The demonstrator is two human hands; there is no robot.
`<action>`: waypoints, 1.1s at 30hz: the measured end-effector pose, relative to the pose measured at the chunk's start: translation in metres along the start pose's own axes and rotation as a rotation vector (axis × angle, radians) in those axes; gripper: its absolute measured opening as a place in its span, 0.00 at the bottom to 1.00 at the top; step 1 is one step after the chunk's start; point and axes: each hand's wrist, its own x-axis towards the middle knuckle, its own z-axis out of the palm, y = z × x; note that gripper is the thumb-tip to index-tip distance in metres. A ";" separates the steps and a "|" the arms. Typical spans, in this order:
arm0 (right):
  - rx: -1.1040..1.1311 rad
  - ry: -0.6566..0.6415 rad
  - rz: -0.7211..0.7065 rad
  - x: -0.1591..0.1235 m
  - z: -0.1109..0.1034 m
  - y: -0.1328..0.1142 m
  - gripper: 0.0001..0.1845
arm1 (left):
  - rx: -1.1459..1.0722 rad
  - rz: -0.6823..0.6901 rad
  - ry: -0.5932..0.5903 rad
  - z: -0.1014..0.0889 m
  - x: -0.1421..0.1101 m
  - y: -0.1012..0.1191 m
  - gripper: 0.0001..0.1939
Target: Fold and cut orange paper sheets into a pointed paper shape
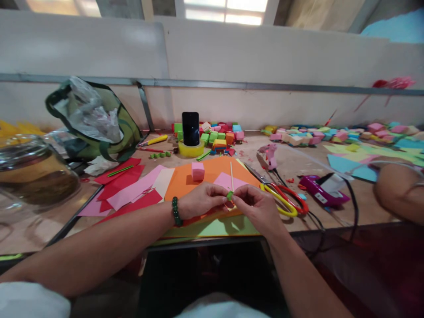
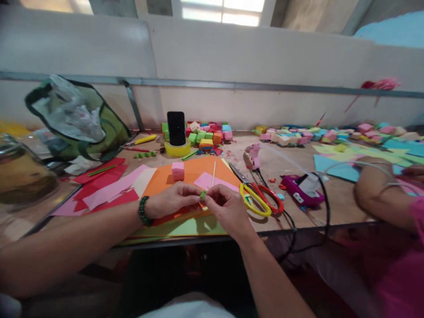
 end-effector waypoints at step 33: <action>-0.495 0.029 -0.635 -0.005 0.003 0.015 0.15 | -0.066 -0.031 0.113 0.002 -0.002 0.008 0.08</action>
